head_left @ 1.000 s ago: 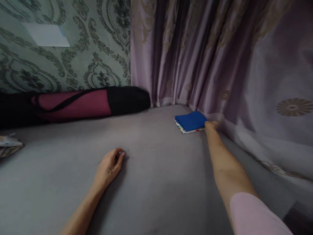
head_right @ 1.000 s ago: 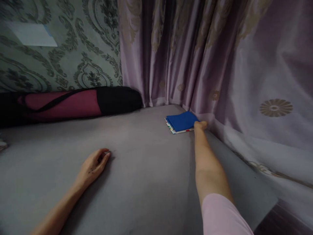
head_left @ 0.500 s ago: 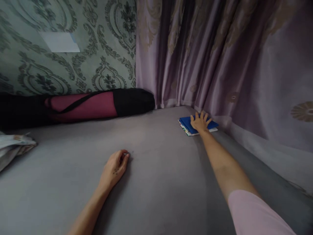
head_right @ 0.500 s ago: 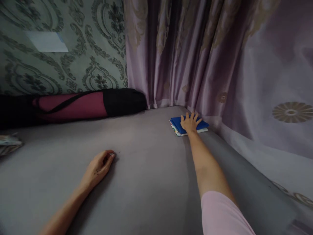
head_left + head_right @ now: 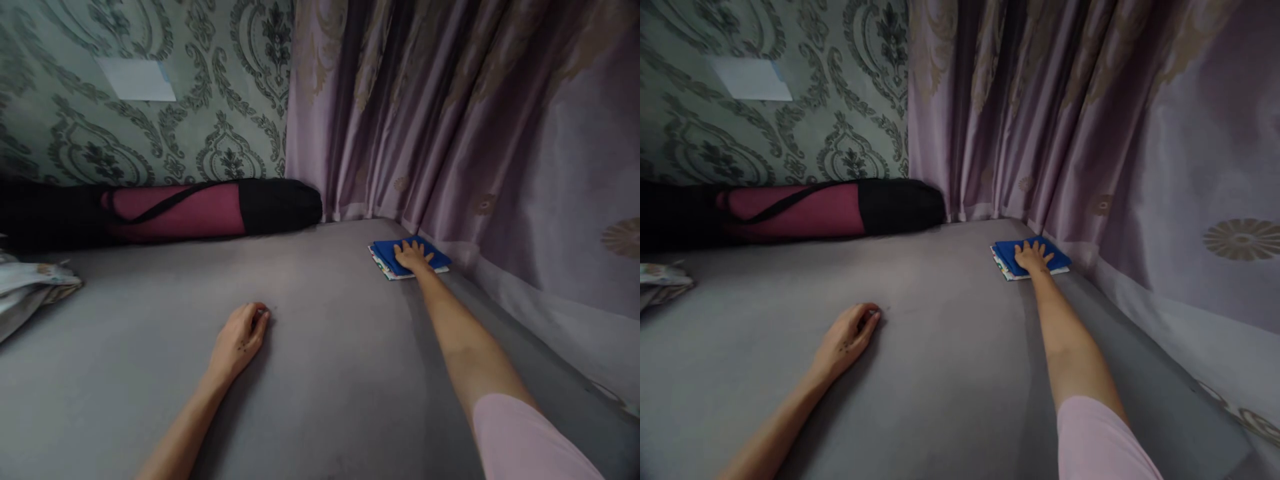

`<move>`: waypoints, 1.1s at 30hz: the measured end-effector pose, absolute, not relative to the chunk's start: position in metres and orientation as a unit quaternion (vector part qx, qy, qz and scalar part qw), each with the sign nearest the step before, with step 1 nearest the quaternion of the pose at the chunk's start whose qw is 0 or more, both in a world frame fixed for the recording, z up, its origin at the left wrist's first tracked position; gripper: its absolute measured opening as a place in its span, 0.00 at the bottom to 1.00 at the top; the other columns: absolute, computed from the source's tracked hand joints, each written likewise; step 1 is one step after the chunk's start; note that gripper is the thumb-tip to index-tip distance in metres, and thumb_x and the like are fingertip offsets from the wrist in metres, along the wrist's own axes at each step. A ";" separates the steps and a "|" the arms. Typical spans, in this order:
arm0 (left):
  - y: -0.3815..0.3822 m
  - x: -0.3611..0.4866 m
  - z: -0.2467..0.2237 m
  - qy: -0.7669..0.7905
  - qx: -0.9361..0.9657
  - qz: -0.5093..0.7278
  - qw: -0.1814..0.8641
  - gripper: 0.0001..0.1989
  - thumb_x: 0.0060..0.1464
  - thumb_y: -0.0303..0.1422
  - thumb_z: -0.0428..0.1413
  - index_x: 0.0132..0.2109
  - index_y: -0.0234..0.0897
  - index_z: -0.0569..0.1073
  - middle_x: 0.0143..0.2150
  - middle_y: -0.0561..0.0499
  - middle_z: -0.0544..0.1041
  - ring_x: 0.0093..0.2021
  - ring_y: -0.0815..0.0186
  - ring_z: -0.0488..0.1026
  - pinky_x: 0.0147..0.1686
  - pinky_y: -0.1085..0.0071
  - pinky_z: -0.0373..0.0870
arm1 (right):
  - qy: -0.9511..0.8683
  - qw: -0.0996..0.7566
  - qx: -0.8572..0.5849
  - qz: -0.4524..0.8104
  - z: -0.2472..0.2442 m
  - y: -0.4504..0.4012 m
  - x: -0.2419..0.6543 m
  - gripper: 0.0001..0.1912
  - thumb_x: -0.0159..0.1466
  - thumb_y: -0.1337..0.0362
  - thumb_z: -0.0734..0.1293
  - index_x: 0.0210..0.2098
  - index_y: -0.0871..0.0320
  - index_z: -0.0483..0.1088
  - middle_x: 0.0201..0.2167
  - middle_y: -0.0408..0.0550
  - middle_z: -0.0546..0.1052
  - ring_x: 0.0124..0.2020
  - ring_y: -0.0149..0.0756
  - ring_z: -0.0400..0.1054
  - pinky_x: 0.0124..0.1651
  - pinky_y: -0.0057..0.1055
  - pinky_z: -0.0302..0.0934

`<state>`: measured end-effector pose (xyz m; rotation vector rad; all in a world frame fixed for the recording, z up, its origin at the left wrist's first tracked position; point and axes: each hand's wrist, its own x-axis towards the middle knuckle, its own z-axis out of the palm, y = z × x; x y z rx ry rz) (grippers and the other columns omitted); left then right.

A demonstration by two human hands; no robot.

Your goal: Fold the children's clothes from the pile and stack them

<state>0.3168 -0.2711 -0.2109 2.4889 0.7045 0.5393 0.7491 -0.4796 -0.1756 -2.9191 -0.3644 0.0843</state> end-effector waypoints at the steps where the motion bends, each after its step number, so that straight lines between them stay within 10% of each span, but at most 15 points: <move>1: -0.271 0.317 -0.211 0.259 0.912 0.198 0.248 0.14 0.62 0.40 0.44 0.44 0.39 0.69 0.37 0.47 0.74 0.39 0.60 0.71 0.42 0.63 0.68 | -0.140 0.093 -0.985 0.026 -0.176 -0.474 0.745 0.33 0.69 0.47 0.46 0.67 0.58 0.51 0.70 0.59 0.45 0.69 0.54 0.36 0.64 0.62 0.32; 33: -0.272 0.321 -0.213 0.274 0.905 0.212 0.246 0.12 0.58 0.29 0.47 0.44 0.36 0.73 0.42 0.44 0.75 0.46 0.61 0.71 0.46 0.68 0.66 | -0.471 0.026 -0.881 0.036 -0.215 -0.410 0.516 0.32 0.69 0.52 0.44 0.67 0.60 0.51 0.69 0.59 0.49 0.69 0.52 0.40 0.64 0.60 0.39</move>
